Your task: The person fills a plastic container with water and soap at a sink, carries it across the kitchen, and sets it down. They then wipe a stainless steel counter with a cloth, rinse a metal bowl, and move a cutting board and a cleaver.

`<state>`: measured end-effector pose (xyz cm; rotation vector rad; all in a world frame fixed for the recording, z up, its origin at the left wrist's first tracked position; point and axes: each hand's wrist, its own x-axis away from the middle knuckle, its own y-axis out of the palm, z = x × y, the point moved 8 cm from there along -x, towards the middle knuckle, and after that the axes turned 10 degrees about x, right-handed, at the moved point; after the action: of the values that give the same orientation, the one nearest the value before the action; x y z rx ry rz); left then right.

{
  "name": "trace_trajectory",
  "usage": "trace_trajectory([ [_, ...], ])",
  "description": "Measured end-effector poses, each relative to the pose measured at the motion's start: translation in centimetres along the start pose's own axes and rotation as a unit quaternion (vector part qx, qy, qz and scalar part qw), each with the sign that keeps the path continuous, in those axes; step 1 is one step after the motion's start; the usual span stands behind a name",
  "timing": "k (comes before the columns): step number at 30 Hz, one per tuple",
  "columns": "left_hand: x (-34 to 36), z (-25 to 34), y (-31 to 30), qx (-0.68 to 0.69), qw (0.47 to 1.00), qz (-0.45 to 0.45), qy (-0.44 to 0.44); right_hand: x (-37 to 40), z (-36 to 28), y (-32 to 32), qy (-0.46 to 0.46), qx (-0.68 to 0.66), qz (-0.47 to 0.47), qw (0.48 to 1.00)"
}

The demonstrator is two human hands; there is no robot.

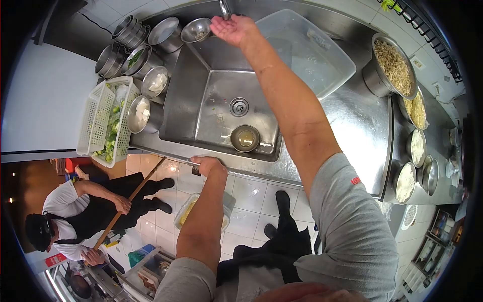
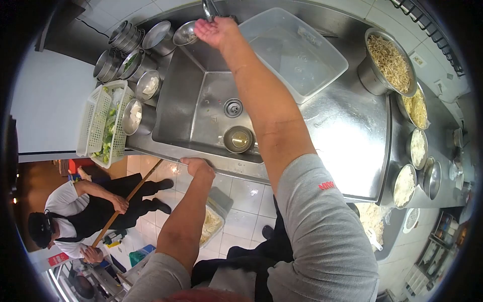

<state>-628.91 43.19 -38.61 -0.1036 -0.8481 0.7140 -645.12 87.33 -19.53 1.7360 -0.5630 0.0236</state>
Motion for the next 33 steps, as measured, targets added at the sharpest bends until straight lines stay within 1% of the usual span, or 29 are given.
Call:
trace_trajectory([
  [1,-0.1,0.1,0.0,-0.007,1.0,0.008,0.001,-0.7,-1.2,0.0,-0.024,-0.03,0.003,0.999],
  [2,-0.1,0.1,0.0,-0.007,1.0,0.007,0.001,-1.2,-1.9,-0.5,-0.013,-0.022,0.025,0.999],
  [3,1.1,0.5,-0.2,0.005,1.0,0.004,0.0,-1.3,-2.9,-0.5,-0.015,-0.022,0.025,0.999],
  [5,1.8,0.5,-0.2,0.016,1.0,-0.001,-0.002,-1.3,-4.2,-1.6,0.035,-0.019,0.084,0.996],
  [6,1.4,0.5,-0.2,0.018,1.0,-0.003,-0.001,-1.3,-5.2,-1.5,0.034,-0.017,0.085,0.996],
  [8,0.4,0.3,-0.1,0.021,1.0,-0.003,0.0,-1.3,-7.0,-2.3,0.033,-0.03,0.141,0.989],
  [10,-0.4,-0.1,0.3,0.022,1.0,-0.012,-0.016,-2.5,-8.3,-2.3,0.038,-0.028,0.143,0.989],
  [12,0.3,0.1,0.1,0.022,1.0,-0.014,-0.016,-3.8,-9.6,-3.4,0.045,-0.027,0.143,0.988],
  [14,1.1,0.4,0.2,0.028,0.999,-0.015,-0.016,-5.5,-10.0,-4.4,0.059,-0.137,0.087,0.985],
  [15,1.3,0.6,0.1,0.029,0.999,-0.01,-0.01,-5.7,-9.6,-4.3,0.065,-0.136,0.087,0.985],
  [16,1.6,0.7,-0.1,0.029,1.0,-0.005,-0.004,-5.9,-10.3,-4.3,0.001,-0.003,0.074,0.997],
  [17,1.9,0.8,0.0,0.031,1.0,-0.001,-0.005,-6.0,-11.1,-3.8,-0.062,0.131,0.057,0.988],
  [18,2.7,1.2,-0.1,0.022,1.0,0.002,-0.005,-5.7,-11.0,-3.4,-0.058,0.131,0.056,0.988],
  [19,3.1,1.4,-0.3,0.012,1.0,0.004,-0.003,-4.8,-12.4,-2.0,-0.118,0.573,0.081,0.807],
  [20,2.6,1.3,-0.4,0.013,1.0,0.008,-0.003,-4.0,-12.4,0.1,-0.153,0.882,0.085,0.438],
  [21,1.9,1.1,-0.2,0.004,1.0,0.007,0.004,-2.5,-11.8,0.6,-0.152,0.881,0.083,0.44],
  [23,1.7,1.1,-0.2,-0.002,1.0,0.009,0.01,2.3,-13.4,2.4,-0.316,0.815,0.242,0.421],
  [24,1.9,1.2,-0.1,0.0,1.0,0.007,0.008,2.3,-14.0,2.5,-0.315,0.816,0.238,0.422],
  [26,1.6,1.2,0.0,0.006,1.0,0.01,0.006,1.8,-16.0,1.4,-0.296,0.839,0.216,0.403],
  [27,1.1,1.1,0.1,0.003,1.0,0.009,0.011,1.5,-16.6,0.7,-0.295,0.839,0.211,0.405],
  [29,0.9,1.0,0.1,-0.001,1.0,0.012,0.016,1.8,-16.9,1.0,-0.402,0.836,0.181,0.325],
  [30,1.2,1.2,0.1,-0.007,1.0,0.009,0.019,2.7,-16.4,1.1,-0.4,0.837,0.182,0.327],
  [32,2.1,1.6,0.0,-0.011,1.0,0.006,0.021,5.6,-14.8,1.0,-0.312,0.859,0.194,0.357],
  [33,2.7,1.8,-0.1,-0.019,1.0,0.009,0.013,5.8,-13.7,-0.3,-0.311,0.859,0.193,0.357],
])
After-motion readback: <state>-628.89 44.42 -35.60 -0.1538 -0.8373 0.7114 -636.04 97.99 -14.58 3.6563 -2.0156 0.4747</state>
